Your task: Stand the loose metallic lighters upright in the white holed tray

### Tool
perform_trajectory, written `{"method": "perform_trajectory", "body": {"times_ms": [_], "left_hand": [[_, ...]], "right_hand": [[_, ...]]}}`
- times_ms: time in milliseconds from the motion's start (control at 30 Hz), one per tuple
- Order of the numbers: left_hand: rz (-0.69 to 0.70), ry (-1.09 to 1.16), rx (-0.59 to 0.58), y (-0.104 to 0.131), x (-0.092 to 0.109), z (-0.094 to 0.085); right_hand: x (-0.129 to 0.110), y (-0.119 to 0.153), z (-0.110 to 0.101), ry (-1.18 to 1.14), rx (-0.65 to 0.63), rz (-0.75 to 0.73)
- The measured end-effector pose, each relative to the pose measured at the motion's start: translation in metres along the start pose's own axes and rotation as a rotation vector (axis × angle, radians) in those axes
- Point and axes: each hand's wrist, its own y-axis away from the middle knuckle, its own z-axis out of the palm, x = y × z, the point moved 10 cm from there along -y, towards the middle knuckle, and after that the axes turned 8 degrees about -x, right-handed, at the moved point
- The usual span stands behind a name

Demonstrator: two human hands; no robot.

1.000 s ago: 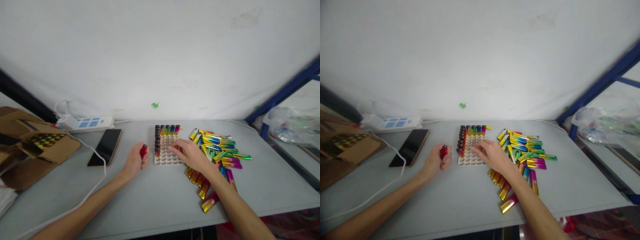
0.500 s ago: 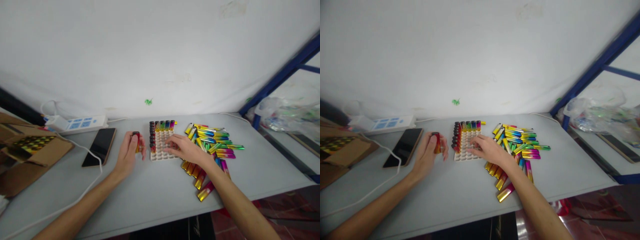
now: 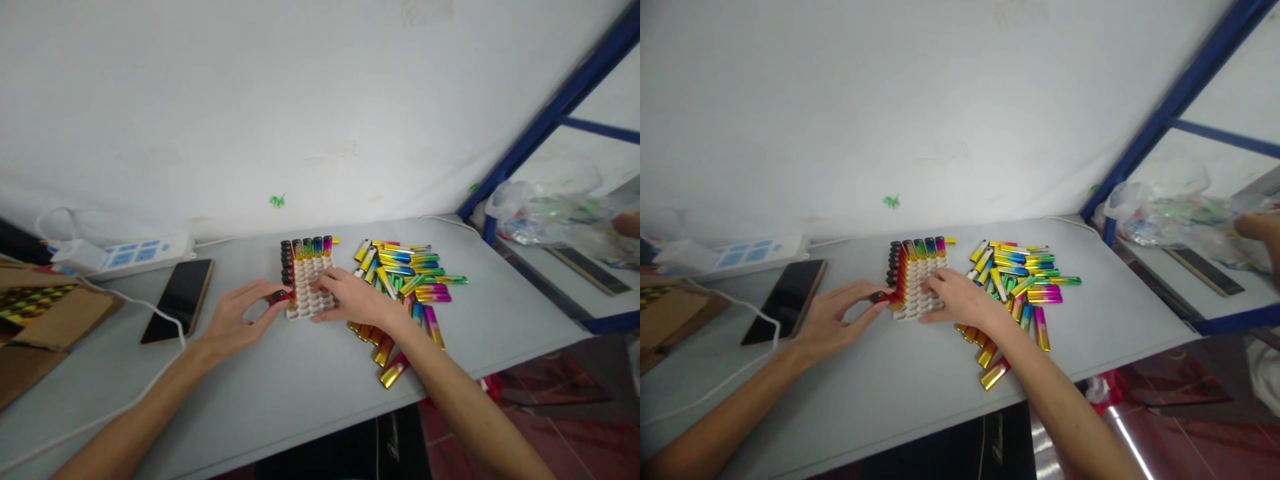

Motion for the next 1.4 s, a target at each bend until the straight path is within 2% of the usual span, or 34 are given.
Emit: {"method": "perform_trajectory", "body": {"times_ms": [200,467,567,733,800,833,900,967,1000,1033,1067,1100,1167,1200,1267,1400], "left_hand": [[0.06,-0.019,-0.08,0.002,0.0,0.01],[0.063,-0.01,-0.183,0.002,-0.003,0.022],[0.096,-0.054,-0.149,0.003,-0.003,0.023],[0.23,-0.149,-0.076,0.008,0.001,0.025],[0.249,-0.183,-0.067,0.01,-0.002,0.027],[0.247,-0.191,-0.06,0.01,-0.004,0.026],[0.23,-0.179,-0.045,0.01,-0.008,0.026],[0.207,-0.138,-0.041,0.009,-0.01,0.026],[0.19,-0.113,-0.048,0.009,-0.011,0.026],[0.174,-0.087,-0.061,0.008,-0.011,0.027],[0.156,-0.063,-0.078,0.008,-0.012,0.029],[0.134,-0.039,-0.095,0.007,-0.013,0.03],[0.081,0.007,-0.118,0.007,-0.017,0.033],[0.056,0.031,-0.117,0.008,-0.021,0.034],[0.019,0.082,-0.103,0.009,-0.028,0.036],[0.021,0.164,-0.085,0.012,-0.038,0.04]], "right_hand": [[-0.002,-0.003,-0.001,0.01,-0.02,-0.003],[-0.005,-0.002,-0.004,0.029,-0.047,0.022],[-0.004,-0.003,-0.004,0.025,-0.051,0.02],[-0.007,-0.008,0.0,0.038,-0.046,-0.002],[-0.007,-0.006,-0.009,0.01,-0.024,-0.027],[-0.004,-0.001,-0.021,-0.023,0.022,-0.036],[0.014,0.018,-0.062,-0.103,0.214,-0.018],[0.056,0.06,-0.125,-0.125,0.619,0.14],[0.079,0.081,-0.149,-0.096,0.745,0.227],[0.1,0.096,-0.166,-0.053,0.797,0.303],[0.122,0.104,-0.176,-0.015,0.779,0.378],[0.145,0.106,-0.179,0.008,0.705,0.46],[0.188,0.098,-0.166,-0.016,0.46,0.585],[0.201,0.094,-0.158,-0.04,0.385,0.598],[0.218,0.086,-0.137,-0.098,0.264,0.602],[0.234,0.082,-0.109,-0.197,0.143,0.596]]}}
